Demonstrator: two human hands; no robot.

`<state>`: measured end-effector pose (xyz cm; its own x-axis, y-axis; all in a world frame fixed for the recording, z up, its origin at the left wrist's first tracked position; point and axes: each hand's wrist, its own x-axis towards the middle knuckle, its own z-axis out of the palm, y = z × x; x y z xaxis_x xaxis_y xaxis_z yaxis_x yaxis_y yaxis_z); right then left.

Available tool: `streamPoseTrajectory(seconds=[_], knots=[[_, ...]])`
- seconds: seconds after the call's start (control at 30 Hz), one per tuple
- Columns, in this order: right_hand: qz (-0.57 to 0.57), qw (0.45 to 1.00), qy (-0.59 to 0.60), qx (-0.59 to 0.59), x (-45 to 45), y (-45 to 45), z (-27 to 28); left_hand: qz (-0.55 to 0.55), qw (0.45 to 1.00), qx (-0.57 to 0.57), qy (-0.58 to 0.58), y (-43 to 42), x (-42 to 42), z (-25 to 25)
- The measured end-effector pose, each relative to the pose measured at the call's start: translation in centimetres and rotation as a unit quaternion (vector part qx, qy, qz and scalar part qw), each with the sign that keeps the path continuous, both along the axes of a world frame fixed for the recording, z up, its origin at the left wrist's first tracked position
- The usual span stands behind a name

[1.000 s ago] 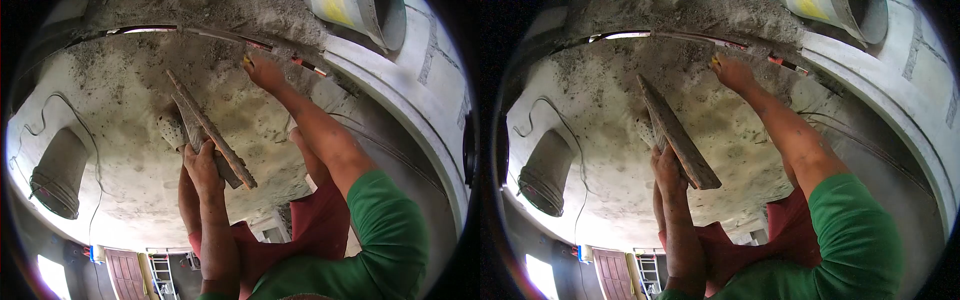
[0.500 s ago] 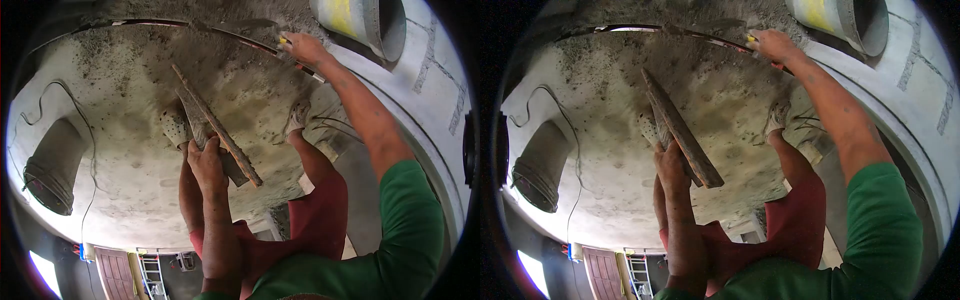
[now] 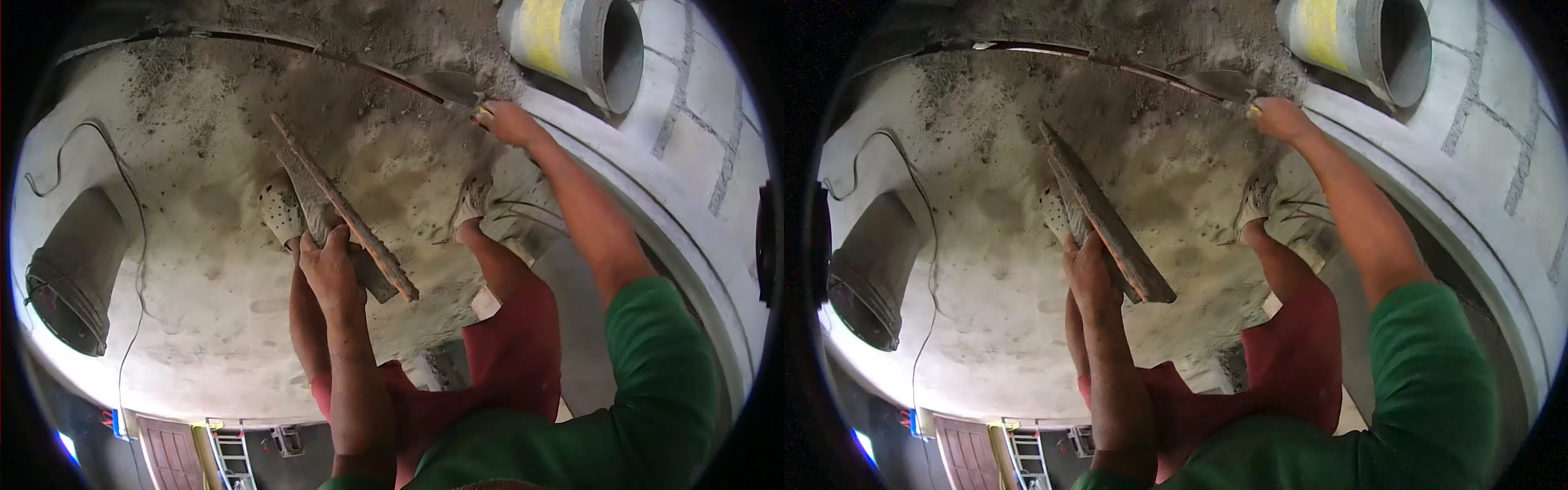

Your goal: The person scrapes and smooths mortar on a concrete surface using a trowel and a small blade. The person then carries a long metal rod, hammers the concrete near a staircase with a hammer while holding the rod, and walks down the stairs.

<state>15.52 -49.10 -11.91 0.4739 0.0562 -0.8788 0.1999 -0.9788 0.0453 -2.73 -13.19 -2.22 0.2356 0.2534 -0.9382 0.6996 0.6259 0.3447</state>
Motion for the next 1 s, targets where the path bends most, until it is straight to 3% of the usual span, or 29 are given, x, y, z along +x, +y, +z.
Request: streamPoseTrajectory(seconds=[0.07,0.1,0.17,0.27,0.33,0.4,0.57,0.73,0.8,1.0], knots=[[-0.101,0.986,-0.091,0.099,-0.8,-1.5,0.8,0.014,1.000,0.003,0.019,0.2,0.0,0.5],[-0.102,0.986,-0.088,0.097,-1.1,-1.4,0.6,0.016,1.000,0.011,0.004,0.2,-0.1,0.3],[-0.129,0.960,-0.234,0.083,-0.9,-0.3,-1.5,0.016,1.000,0.011,0.003,0.1,0.0,0.1],[-0.194,0.960,-0.200,0.018,-3.5,0.1,-7.2,-0.007,1.000,0.022,0.020,0.0,0.2,0.3],[-0.211,0.955,-0.204,0.038,-5.9,0.8,-8.5,-0.029,0.998,0.029,0.038,-0.3,0.6,0.4],[-0.121,0.977,-0.162,0.067,-7.9,0.4,-7.8,-0.013,0.999,0.025,0.040,-1.2,0.8,0.7],[-0.145,0.970,-0.179,0.073,-4.8,0.9,-6.2,-0.010,1.000,0.015,0.017,-2.7,0.0,0.2],[-0.167,0.956,-0.201,0.131,-4.6,2.0,-11.1,0.003,1.000,0.000,0.013,-4.7,1.0,0.8],[-0.104,0.975,-0.145,0.129,-5.6,2.3,-10.6,0.006,1.000,0.005,-0.008,-5.4,0.9,0.7],[-0.077,0.973,-0.169,0.137,-1.9,1.1,-7.8,0.013,1.000,0.016,0.003,-6.4,0.9,0.3]])
